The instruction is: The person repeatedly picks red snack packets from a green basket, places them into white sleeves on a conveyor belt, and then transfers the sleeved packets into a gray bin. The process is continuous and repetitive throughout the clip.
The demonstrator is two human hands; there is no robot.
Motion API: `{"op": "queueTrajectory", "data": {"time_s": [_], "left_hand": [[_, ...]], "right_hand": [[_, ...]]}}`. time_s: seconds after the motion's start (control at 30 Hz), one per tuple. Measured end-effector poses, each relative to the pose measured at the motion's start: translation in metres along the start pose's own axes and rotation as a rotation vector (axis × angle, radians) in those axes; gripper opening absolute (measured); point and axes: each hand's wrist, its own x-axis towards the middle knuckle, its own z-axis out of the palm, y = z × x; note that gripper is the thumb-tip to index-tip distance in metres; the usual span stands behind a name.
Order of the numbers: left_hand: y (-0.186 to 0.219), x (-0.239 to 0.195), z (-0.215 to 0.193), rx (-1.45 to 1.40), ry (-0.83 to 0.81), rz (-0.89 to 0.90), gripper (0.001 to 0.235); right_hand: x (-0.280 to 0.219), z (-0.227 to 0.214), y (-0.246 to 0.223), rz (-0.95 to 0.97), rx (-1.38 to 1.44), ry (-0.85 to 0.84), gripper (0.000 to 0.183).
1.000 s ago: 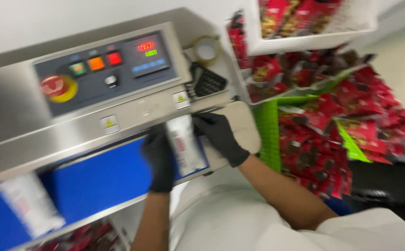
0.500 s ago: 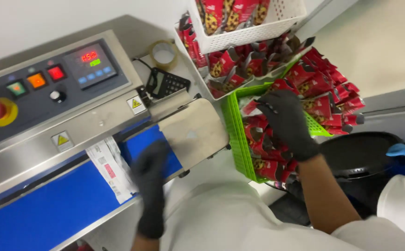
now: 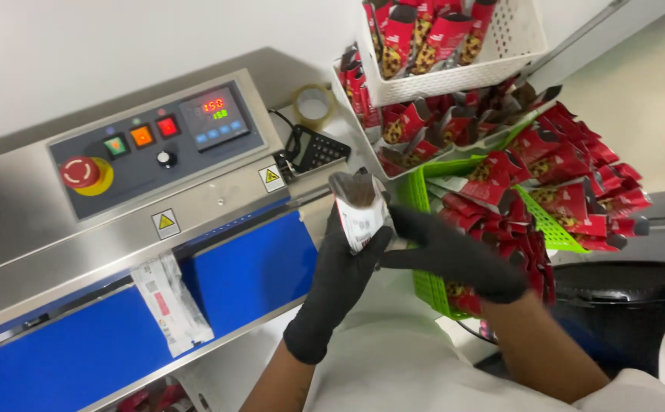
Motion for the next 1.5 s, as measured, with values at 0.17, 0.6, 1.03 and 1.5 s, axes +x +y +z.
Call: {"op": "queueTrajectory", "data": {"time_s": [0.17, 0.6, 1.03, 1.5], "left_hand": [[0.020, 0.021, -0.022, -0.509, 0.287, -0.600, 0.021], [-0.097, 0.027, -0.018, -0.491, 0.534, -0.651, 0.025], [-0.196, -0.001, -0.129, -0.459, 0.784, -0.613, 0.026], [-0.080, -0.054, -0.066, -0.055, 0.442, -0.371, 0.025]], "right_hand": [[0.027, 0.039, 0.054, 0.137, 0.239, 0.075, 0.028], [0.125, 0.037, 0.113, 0.016, 0.085, 0.424, 0.022], [0.162, 0.081, 0.129, 0.089, 0.253, 0.343, 0.039], [0.007, -0.156, 0.145, -0.097, -1.164, 0.585, 0.022]]}}
